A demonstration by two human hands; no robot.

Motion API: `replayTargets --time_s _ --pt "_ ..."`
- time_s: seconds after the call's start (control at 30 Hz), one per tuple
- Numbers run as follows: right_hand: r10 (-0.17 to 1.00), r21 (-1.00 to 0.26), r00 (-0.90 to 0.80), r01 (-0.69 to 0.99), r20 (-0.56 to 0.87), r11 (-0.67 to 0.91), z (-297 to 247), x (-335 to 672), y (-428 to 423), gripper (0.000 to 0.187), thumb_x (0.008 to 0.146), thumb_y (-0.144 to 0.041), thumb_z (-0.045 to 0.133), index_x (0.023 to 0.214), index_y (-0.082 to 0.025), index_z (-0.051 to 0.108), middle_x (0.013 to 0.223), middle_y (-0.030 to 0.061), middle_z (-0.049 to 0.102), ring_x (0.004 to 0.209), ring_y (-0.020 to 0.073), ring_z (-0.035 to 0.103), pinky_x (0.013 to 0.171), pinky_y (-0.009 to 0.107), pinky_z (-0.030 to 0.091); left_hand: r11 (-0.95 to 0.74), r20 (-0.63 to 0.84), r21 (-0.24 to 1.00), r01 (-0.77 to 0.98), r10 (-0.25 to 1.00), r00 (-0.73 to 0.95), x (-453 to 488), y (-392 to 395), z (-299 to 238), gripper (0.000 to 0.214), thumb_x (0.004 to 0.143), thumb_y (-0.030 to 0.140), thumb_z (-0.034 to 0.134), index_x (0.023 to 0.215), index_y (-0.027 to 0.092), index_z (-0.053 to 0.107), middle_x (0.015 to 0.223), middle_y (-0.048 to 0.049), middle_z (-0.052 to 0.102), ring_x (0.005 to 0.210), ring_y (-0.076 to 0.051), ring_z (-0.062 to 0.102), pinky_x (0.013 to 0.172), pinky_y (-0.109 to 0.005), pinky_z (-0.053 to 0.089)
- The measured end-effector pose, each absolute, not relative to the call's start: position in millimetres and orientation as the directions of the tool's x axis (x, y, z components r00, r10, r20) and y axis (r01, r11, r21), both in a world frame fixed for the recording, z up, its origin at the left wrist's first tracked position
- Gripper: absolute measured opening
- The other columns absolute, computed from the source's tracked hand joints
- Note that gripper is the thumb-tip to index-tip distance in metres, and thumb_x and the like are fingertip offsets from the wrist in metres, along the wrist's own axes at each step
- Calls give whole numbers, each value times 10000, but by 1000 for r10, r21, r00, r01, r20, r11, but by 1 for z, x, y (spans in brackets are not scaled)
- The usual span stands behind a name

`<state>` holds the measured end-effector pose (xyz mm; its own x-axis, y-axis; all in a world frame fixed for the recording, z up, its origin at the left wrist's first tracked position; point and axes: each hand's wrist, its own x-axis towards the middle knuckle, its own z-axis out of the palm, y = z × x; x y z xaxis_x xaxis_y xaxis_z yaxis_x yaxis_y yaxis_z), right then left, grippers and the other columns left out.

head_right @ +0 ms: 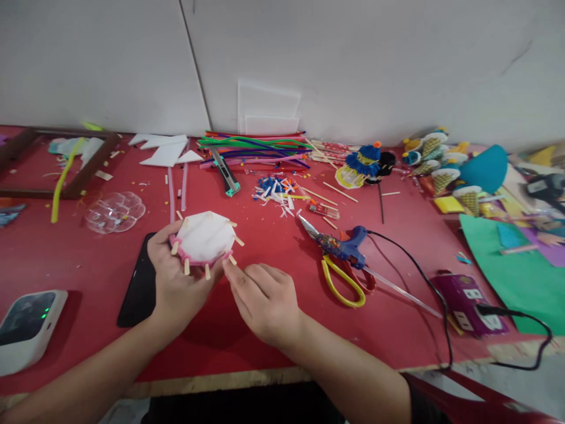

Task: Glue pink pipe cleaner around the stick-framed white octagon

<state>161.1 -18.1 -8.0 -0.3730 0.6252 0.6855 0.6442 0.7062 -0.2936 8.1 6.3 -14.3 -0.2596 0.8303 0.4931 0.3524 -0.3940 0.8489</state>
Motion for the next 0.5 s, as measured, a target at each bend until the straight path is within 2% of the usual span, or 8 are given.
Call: replayTargets --time_s 0.13,0.2,0.27,0.4,0.5 --pt "631 -314 -381 626 676 714 -10 161 -16 260 961 -102 487 1135 -49 672 656 32 654 573 136 577 579 261 488 -185 197 980 72 951 -238 9 6 -11 622 641 186 813 1133 230 436 1170 -85 581 1010 -220 687 829 -369 604" --pt "647 -325 -384 631 659 705 -12 161 -15 270 969 -110 473 1146 -56 670 644 26 649 555 137 566 560 264 482 -64 52 996 -54 977 -207 10 6 -11 620 653 198 801 1151 229 434 1155 -82 616 995 -216 694 844 -377 598" --pt "661 -336 -381 636 646 695 -14 162 -15 272 971 -112 469 1148 -63 670 637 23 647 545 137 566 551 265 484 -10 -11 994 -110 983 -186 9 5 -12 623 659 208 798 1164 223 435 1142 -83 637 994 -218 697 871 -391 588" --pt "685 -390 -355 618 636 682 -15 162 -14 252 961 -126 497 1149 -112 665 740 40 707 615 136 624 614 261 531 -42 28 997 -68 979 -200 8 5 -13 598 680 232 795 1162 227 442 1156 -85 635 1010 -223 695 872 -400 590" --pt "691 -446 -286 590 664 673 -13 161 -14 190 932 -134 556 1071 -158 684 838 59 732 750 158 666 721 291 570 -203 230 971 128 938 -260 7 6 -14 636 651 246 828 1159 234 445 1189 -95 610 1040 -241 685 838 -397 605"
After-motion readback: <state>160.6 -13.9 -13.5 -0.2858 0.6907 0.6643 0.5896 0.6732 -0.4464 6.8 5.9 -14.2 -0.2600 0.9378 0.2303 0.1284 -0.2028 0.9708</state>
